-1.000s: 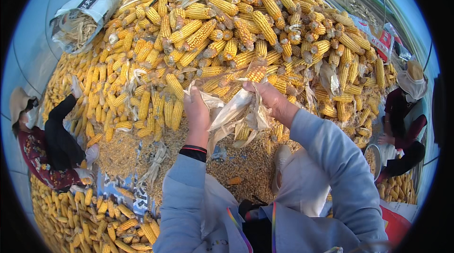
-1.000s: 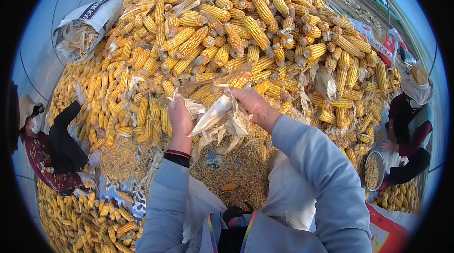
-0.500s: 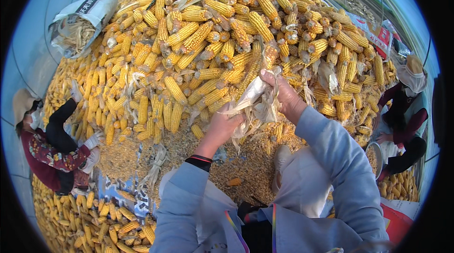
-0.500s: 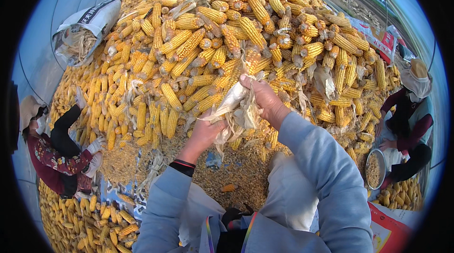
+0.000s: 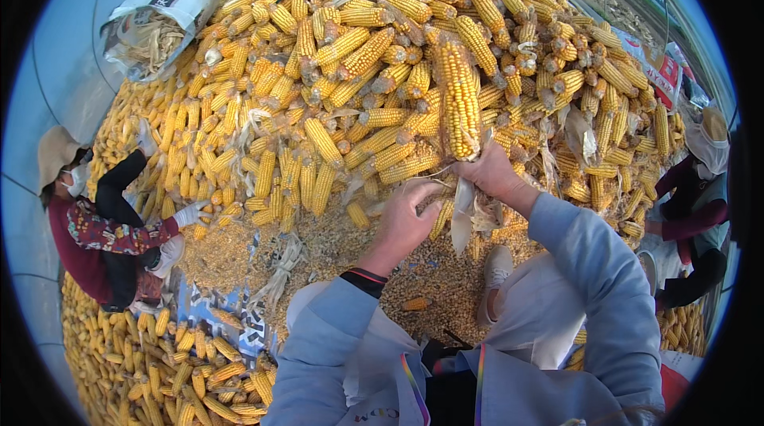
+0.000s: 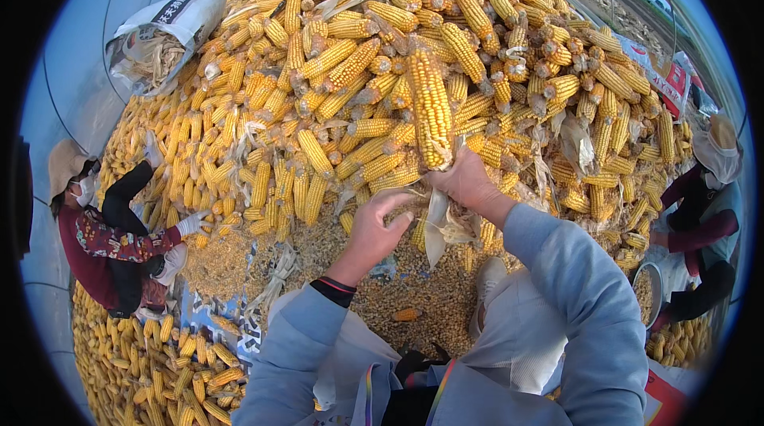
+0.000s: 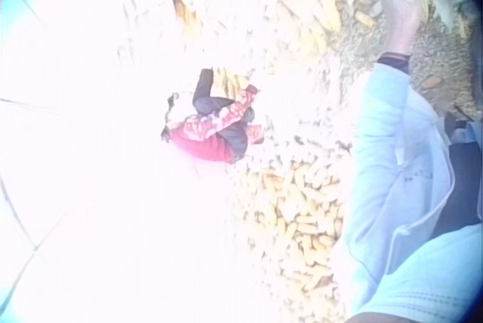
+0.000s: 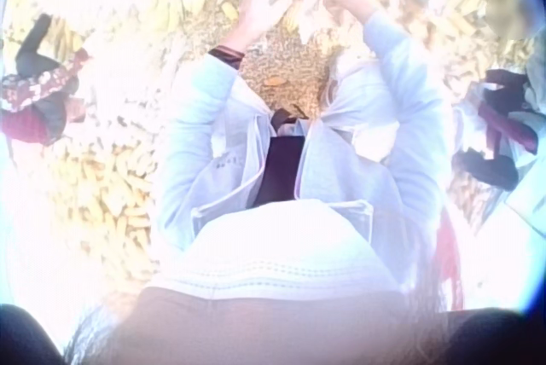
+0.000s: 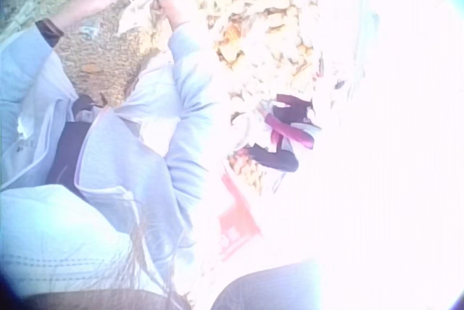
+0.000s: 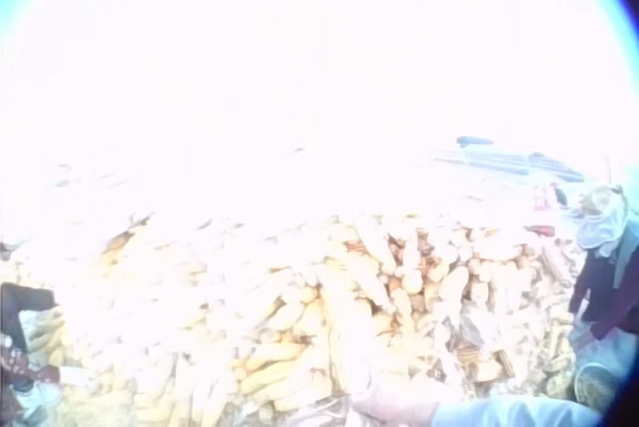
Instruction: The person shucks dried corn cobs by hand, removing husks and kernels, then scoops loose kernels into a metal bowl and pours them into a large sack. Other workers are visible nearby performing similar tasks.
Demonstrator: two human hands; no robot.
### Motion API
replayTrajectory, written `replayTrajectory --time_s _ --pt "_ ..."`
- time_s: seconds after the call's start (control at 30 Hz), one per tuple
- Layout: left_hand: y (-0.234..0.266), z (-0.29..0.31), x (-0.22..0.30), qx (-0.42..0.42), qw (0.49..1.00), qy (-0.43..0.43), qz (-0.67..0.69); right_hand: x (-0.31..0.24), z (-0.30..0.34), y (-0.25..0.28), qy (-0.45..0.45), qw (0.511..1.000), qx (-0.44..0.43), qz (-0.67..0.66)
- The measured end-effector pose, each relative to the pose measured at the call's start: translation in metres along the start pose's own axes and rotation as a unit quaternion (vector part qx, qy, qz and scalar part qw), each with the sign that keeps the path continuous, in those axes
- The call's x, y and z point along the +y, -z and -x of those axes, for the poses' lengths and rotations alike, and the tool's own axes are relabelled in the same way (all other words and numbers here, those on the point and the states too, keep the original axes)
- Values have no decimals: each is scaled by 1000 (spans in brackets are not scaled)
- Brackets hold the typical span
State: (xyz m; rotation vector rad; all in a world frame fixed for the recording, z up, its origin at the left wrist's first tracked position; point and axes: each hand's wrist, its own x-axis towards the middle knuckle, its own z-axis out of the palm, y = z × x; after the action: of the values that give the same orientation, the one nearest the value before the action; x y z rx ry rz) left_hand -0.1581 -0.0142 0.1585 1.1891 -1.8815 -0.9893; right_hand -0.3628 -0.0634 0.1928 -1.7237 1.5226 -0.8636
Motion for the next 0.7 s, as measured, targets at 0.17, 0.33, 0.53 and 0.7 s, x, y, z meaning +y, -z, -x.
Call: replayTrajectory --time_s 0.17,0.33,0.53,0.7 --pt "20 -17 -27 162 823 124 531 -16 22 -11 200 912 -49 355" --pt "5 -31 -26 276 706 72 648 -27 31 -46 16 978 -204 29" --pt "18 -32 -19 216 712 31 667 -36 32 -44 -110 913 -322 -224" --pt "19 -37 -22 131 748 89 645 -29 40 -46 93 952 -289 30"
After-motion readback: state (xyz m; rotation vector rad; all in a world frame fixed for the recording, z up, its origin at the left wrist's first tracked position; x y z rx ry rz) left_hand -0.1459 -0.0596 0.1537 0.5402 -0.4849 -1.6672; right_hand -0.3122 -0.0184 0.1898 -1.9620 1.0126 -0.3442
